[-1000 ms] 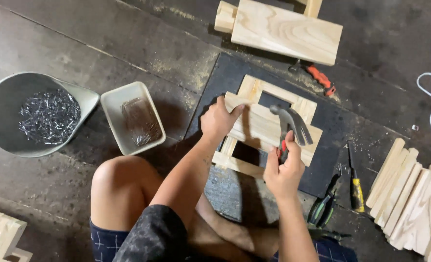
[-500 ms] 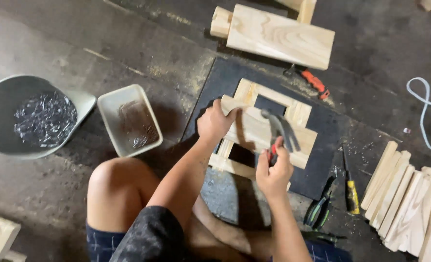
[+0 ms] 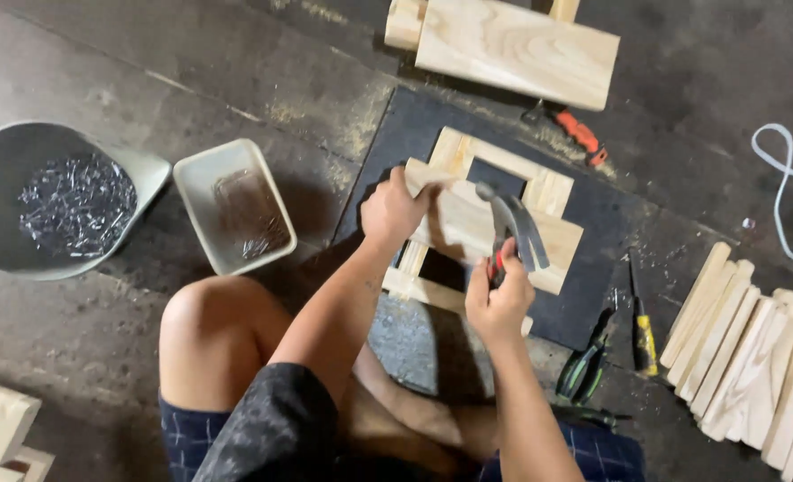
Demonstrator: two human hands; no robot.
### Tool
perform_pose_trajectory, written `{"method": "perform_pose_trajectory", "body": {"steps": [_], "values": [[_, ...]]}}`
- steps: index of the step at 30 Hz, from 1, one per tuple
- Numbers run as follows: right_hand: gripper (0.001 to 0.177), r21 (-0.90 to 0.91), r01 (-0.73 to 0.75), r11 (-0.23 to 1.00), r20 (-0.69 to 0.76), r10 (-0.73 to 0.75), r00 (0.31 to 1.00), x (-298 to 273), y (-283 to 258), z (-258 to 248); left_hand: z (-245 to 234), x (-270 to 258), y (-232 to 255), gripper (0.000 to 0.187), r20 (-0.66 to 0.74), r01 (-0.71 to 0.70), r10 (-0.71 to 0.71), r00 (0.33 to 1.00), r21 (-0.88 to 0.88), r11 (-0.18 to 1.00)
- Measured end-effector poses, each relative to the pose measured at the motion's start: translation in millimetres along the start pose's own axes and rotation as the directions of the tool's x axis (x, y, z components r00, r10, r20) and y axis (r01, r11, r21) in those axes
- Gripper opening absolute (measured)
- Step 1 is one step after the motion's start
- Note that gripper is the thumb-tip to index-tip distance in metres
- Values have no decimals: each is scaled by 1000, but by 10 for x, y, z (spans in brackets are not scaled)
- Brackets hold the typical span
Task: Hammering nails into wooden slats to assemble a frame.
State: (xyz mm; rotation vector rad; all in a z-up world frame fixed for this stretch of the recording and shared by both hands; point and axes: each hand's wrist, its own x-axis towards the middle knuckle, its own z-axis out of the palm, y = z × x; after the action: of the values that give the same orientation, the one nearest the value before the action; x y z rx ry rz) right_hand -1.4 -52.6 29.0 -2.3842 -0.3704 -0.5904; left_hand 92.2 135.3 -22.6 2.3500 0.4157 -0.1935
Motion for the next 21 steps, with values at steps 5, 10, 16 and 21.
{"method": "perform_pose_trajectory", "body": {"steps": [5,10,16,21], "values": [[38,15,-213,977,249,203,947,155,105,-62,-53,87,131,79,63,3,1,998,-72,997],[36,-31,-34,999,205,40,978,97,185,71,-90,31,70,83,101,21,-16,995,-51,998],[39,-98,-132,986,272,155,950,5,115,78,-181,-3,110,77,115,34,-27,993,-57,998],[48,-43,-343,938,246,343,906,36,-480,-494,-118,-134,126,78,140,46,-38,989,-55,997]]}}
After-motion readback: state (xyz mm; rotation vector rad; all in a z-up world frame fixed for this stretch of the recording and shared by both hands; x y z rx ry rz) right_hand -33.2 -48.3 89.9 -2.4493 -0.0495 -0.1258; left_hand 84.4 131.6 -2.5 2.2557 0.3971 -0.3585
